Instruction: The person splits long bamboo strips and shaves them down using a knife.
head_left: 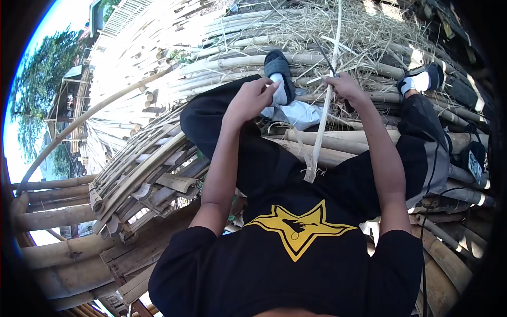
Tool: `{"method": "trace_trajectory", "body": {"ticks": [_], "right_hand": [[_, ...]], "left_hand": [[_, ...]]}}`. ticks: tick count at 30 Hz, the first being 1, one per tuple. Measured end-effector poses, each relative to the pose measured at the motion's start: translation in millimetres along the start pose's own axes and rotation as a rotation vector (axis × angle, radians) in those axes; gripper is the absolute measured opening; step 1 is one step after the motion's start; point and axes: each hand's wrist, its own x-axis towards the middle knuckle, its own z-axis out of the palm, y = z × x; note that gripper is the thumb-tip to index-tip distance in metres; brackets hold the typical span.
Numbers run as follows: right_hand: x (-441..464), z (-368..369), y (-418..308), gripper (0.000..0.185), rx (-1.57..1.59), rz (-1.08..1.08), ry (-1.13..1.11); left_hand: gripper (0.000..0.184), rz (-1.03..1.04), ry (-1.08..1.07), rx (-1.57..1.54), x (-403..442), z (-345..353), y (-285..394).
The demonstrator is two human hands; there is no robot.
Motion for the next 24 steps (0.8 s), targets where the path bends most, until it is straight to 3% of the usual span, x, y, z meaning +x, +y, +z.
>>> {"method": "trace_trajectory", "body": {"ticks": [1, 2, 4, 5, 7, 9, 10, 13, 15, 17, 19, 21, 24], "right_hand": [[4.9, -5.8, 0.7, 0.025, -0.083, -0.022, 0.066], [10.4, -10.1, 2.9, 0.026, -0.122, -0.018, 0.122], [19.9, -18.2, 9.3, 0.027, -0.191, -0.066, 0.152], [23.0, -22.1, 8.7, 0.028, -0.275, -0.098, 0.182], [25.4, -28.3, 3.8, 0.034, -0.336, -0.074, 0.222], [33.5, -31.9, 7.7, 0.037, -0.495, -0.243, 0.292], [26.7, -32.6, -2.7, 0.037, -0.503, -0.159, 0.245], [19.8, -28.2, -13.8, 0.036, -0.47, -0.227, 0.276], [20.8, -28.3, -18.3, 0.035, -0.431, -0.18, 0.225], [32.4, -26.9, -12.3, 0.034, -0.461, -0.277, 0.287], [16.4, -27.1, -22.3, 0.034, -0.409, -0.219, 0.277], [10.0, -30.4, -25.3, 0.034, -0.418, -0.212, 0.3], [20.9, -29.6, -16.4, 0.034, -0.473, -0.203, 0.364]], "left_hand": [[0.041, 0.038, 0.098, 0.063, 2.6, -22.3, -12.6], [0.041, -0.096, 0.134, 0.084, -2.4, -47.4, -7.5], [0.047, -0.118, 0.324, 0.115, -1.5, -79.7, -40.6], [0.052, -0.238, 0.35, 0.285, -9.1, -94.0, -40.4], [0.054, -0.421, 0.249, 0.402, -15.0, -117.0, -60.1], [0.055, -0.614, -0.048, 0.385, -16.8, -128.9, -55.6], [0.054, -0.58, -0.037, 0.423, -15.5, -126.3, -55.6], [0.046, -0.442, 0.002, 0.501, -0.1, -127.6, -79.1], [0.037, -0.249, -0.207, 0.347, 18.7, -132.2, -86.6], [0.033, -0.314, -0.145, 0.242, 32.6, -128.7, -97.0], [0.034, -0.29, -0.051, 0.313, 43.1, -125.6, -88.5], [0.035, -0.136, 0.132, 0.462, 51.0, -109.2, -69.7], [0.03, -0.154, 0.368, 0.582, 110.3, -112.3, -87.7]]}}
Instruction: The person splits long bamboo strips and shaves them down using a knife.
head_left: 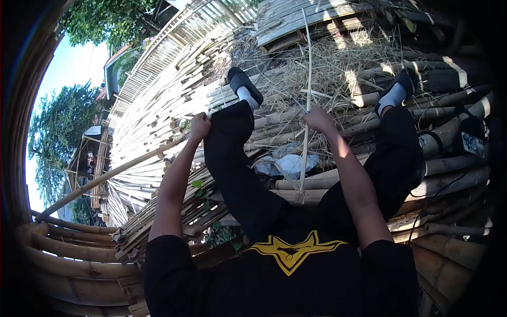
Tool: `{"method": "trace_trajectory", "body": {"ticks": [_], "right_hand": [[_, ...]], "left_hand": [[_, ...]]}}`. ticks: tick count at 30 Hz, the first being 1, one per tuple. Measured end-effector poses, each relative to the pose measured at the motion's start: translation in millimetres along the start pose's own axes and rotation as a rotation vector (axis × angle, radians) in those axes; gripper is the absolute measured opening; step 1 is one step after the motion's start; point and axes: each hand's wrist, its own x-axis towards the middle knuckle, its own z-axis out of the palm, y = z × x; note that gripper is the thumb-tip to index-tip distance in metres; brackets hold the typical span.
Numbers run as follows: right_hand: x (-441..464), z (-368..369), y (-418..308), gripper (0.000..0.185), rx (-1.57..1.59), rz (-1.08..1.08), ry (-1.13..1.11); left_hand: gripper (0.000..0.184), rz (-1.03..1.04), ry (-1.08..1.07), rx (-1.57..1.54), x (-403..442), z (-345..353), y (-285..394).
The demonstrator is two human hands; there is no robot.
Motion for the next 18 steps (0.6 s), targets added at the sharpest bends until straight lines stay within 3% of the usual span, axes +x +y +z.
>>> {"method": "trace_trajectory", "body": {"ticks": [1, 2, 3, 4, 7, 9, 11, 12, 15, 17, 18], "right_hand": [[-4.6, -4.8, -0.6, 0.034, -0.019, -0.002, -0.002], [-13.6, -5.8, -1.2, 0.036, 0.03, 0.029, -0.081], [-14.2, -11.9, -4.9, 0.037, 0.078, 0.053, -0.141], [-7.6, -0.9, 8.4, 0.042, 0.02, -0.041, -0.06], [-5.7, 7.6, 17.0, 0.046, -0.076, 0.007, -0.049], [-4.7, 11.7, 18.0, 0.045, -0.101, -0.033, -0.057], [-8.5, 9.8, 10.4, 0.044, -0.014, 0.018, -0.118], [-6.7, 11.3, 9.2, 0.044, -0.021, 0.011, -0.121], [-1.6, 9.9, 7.0, 0.041, 0.012, 0.029, -0.184], [-18.6, 2.5, -1.3, 0.039, 0.043, 0.069, -0.203], [-15.3, 8.8, 5.5, 0.038, -0.024, 0.032, -0.135]], "left_hand": [[0.029, -0.07, -0.004, 0.014, 18.1, 4.3, -6.9], [0.028, -0.286, -0.065, -0.084, 19.7, 15.3, 7.9], [0.029, -0.174, 0.198, 0.0, 32.1, 69.9, -9.7], [0.029, -0.039, 0.117, -0.04, 23.9, 75.3, 11.6], [0.031, 0.308, -0.186, -0.122, 11.6, 56.3, 33.6], [0.032, -0.01, 0.018, -0.277, 33.8, 48.7, -7.0], [0.033, -0.293, 0.019, -0.391, 27.2, 78.4, -27.9], [0.033, -0.205, 0.002, -0.206, 21.7, 99.7, -18.1], [0.023, 0.098, -0.152, -0.55, 23.4, 86.4, -9.2], [0.025, -0.236, -0.079, -0.876, 44.9, 64.9, -33.6], [0.026, -0.182, 0.07, -0.624, 39.4, 76.7, -9.2]]}}
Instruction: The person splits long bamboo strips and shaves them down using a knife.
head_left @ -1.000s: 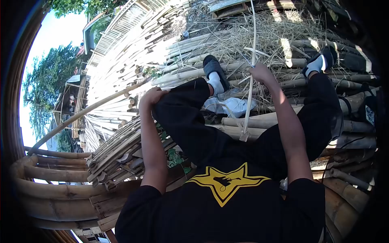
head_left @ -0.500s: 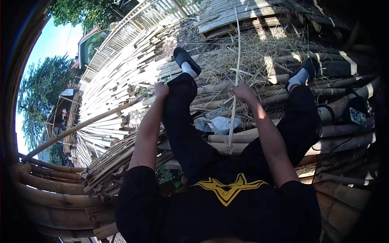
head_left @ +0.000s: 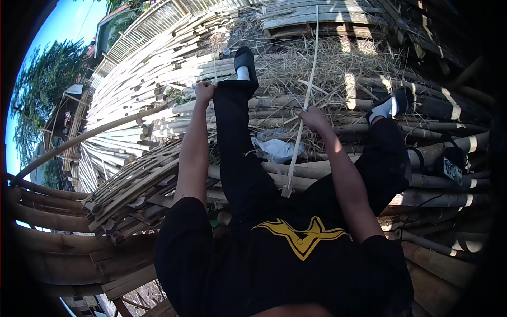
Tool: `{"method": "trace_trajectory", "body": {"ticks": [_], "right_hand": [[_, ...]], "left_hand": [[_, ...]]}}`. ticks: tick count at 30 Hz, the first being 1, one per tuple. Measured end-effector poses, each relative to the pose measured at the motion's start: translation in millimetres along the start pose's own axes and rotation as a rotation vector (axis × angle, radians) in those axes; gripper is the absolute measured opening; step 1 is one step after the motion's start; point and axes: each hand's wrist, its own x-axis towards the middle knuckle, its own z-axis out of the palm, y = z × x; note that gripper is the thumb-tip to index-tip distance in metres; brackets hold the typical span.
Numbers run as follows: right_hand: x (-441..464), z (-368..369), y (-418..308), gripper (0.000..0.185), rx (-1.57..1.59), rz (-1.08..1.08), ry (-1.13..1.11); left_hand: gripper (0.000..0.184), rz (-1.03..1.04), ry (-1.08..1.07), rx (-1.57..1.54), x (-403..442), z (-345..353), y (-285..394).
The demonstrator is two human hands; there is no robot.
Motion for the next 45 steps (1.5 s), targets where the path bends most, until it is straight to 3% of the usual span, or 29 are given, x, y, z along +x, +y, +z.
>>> {"method": "trace_trajectory", "body": {"ticks": [1, 2, 5, 7, 8, 9, 11, 12, 13, 15, 16, 17, 19, 20, 21, 23, 25, 27, 31, 33, 35, 36, 37, 39, 41, 42, 43, 45], "right_hand": [[-2.1, 1.0, 1.6, 0.038, -0.01, 0.003, -0.022], [-7.5, 1.1, 2.5, 0.039, 0.017, -0.01, -0.039], [-0.1, 6.4, 21.4, 0.044, 0.026, 0.029, -0.122], [-16.8, 0.0, 5.9, 0.039, -0.124, -0.106, 0.073], [-27.7, -13.6, -7.5, 0.04, -0.028, 0.035, -0.091], [-31.5, -5.3, -5.4, 0.04, -0.038, 0.033, -0.121], [-20.9, -5.1, -3.6, 0.038, -0.085, 0.051, -0.059], [-11.8, 1.4, 4.4, 0.036, -0.1, 0.022, -0.076], [-11.4, 6.1, 7.7, 0.036, -0.108, 0.035, -0.098], [-5.4, 9.5, 5.3, 0.036, -0.071, 0.084, -0.152], [-14.7, 4.4, -1.5, 0.037, -0.055, 0.004, -0.152], [-19.2, 2.3, -6.4, 0.037, -0.056, 0.015, -0.162], [-22.2, 2.5, -10.9, 0.037, -0.035, 0.018, -0.188], [-20.0, 6.3, -6.9, 0.038, -0.038, 0.027, -0.175], [-19.0, 8.6, -2.6, 0.038, -0.047, 0.037, -0.179], [-17.7, 11.6, 3.5, 0.039, -0.097, 0.03, -0.157], [-26.2, 5.4, -3.1, 0.041, -0.126, 0.004, -0.12], [-21.6, 12.1, 3.9, 0.043, -0.049, 0.035, -0.199], [-23.7, 12.6, 9.7, 0.045, -0.061, 0.032, -0.196], [-13.4, 10.3, 12.8, 0.044, -0.117, -0.016, -0.195], [-14.0, 16.3, 16.9, 0.044, 0.036, 0.031, -0.23], [-18.3, 11.6, 7.3, 0.042, -0.014, 0.042, -0.204], [-16.7, 12.3, 6.2, 0.04, -0.009, 0.003, -0.18], [-9.9, 13.3, 6.9, 0.04, -0.002, 0.041, -0.17], [-13.7, 2.3, -6.8, 0.044, 0.051, 0.101, -0.262], [-7.9, 4.8, -5.8, 0.044, 0.029, 0.05, -0.224], [-1.4, 8.9, -5.1, 0.044, 0.013, 0.001, -0.186], [9.8, 15.0, -4.5, 0.046, -0.012, -0.047, -0.173]], "left_hand": [[0.027, 0.102, 0.139, 0.246, -14.1, 18.5, 10.9], [0.027, 0.071, 0.135, 0.252, -22.4, 15.5, 5.7], [0.025, 0.33, -0.036, 0.219, 7.3, 19.7, 24.1], [0.029, -0.294, -0.09, 0.089, 32.6, -8.4, -21.5], [0.026, -0.135, 0.131, 0.401, 13.2, 10.0, -27.1], [0.031, 0.099, 0.236, 0.438, 5.2, 35.7, -50.5], [0.03, 0.253, -0.343, 0.119, -4.1, 39.0, -51.1], [0.052, 0.075, -0.358, -0.05, -26.5, 14.8, -14.6], [0.054, -0.331, -0.316, -0.444, -20.6, 4.1, -19.8], [0.061, -0.248, -0.128, -0.05, -14.2, -7.2, -31.2], [0.068, -0.237, -0.325, 0.25, -14.1, -12.4, -20.8], [0.069, -0.372, -0.483, 0.311, -20.4, -4.6, -10.9], [0.065, -0.088, -0.705, 0.253, -13.2, 19.8, -37.7], [0.062, 0.227, -0.478, 0.3, -10.4, 28.9, -50.4], [0.055, 0.273, -0.435, 0.222, -16.0, 28.8, -47.1], [0.047, -0.025, -0.359, 0.374, -4.1, -0.5, -21.7], [0.042, -0.263, -0.373, 0.331, 21.4, -28.7, -38.0], [0.042, -0.002, 0.099, 0.32, -9.1, 27.2, -52.3], [0.041, 0.032, -0.091, 0.354, 4.1, -4.4, -46.3], [0.043, -0.023, 0.094, 0.379, 15.9, 2.8, -88.8], [0.041, -0.097, 0.024, 0.419, -7.9, 37.5, -77.5], [0.042, 0.014, -0.257, 0.429, -12.5, 46.6, -66.8], [0.047, 0.016, 0.01, 0.367, -21.9, 46.8, -68.3], [0.054, -0.179, -0.112, 0.129, -32.1, 23.8, -68.9], [0.062, -0.426, -0.28, 0.016, -82.0, -13.3, -25.9], [0.064, -0.272, -0.275, 0.087, -76.2, -16.2, -62.4], [0.064, -0.273, -0.277, 0.111, -96.2, -24.9, -35.9], [0.064, -0.491, -0.261, -0.122, -145.5, -43.1, 12.9]]}}
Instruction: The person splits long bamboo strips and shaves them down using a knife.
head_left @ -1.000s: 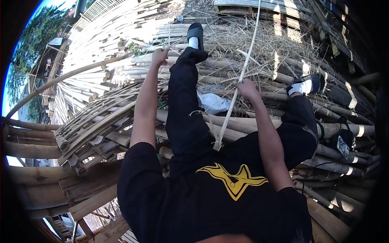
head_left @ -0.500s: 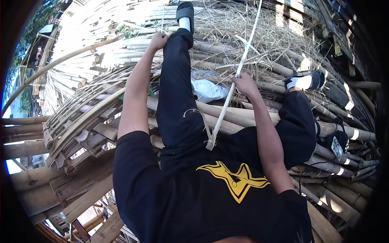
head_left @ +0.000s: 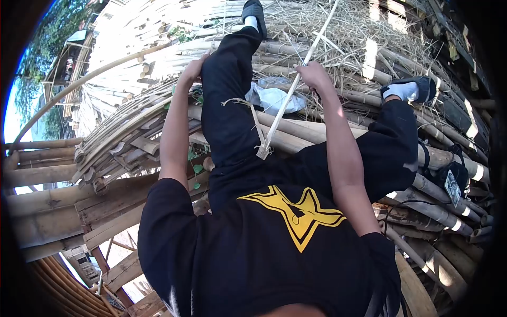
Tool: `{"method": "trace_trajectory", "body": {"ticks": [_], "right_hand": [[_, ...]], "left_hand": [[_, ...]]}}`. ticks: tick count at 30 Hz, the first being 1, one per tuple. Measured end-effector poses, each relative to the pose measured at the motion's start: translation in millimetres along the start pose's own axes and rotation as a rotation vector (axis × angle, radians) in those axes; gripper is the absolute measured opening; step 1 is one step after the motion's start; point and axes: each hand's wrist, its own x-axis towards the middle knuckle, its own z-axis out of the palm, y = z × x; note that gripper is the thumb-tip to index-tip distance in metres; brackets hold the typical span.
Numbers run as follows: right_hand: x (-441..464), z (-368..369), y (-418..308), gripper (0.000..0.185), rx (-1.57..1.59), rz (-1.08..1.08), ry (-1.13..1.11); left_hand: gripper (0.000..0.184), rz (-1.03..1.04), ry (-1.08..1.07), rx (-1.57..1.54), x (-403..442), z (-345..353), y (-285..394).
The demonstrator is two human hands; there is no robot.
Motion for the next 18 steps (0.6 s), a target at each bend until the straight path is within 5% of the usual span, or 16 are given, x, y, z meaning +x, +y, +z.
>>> {"method": "trace_trajectory", "body": {"ticks": [9, 18], "right_hand": [[4.1, -12.5, -5.7, 0.042, 0.094, 0.026, -0.066], [16.4, -3.5, 10.0, 0.04, 0.233, 0.014, -0.019]], "left_hand": [[0.015, 0.18, -0.034, 0.024, -16.6, -22.6, 37.0], [0.021, 0.204, 0.329, -0.165, 54.6, -13.8, 23.3]]}}
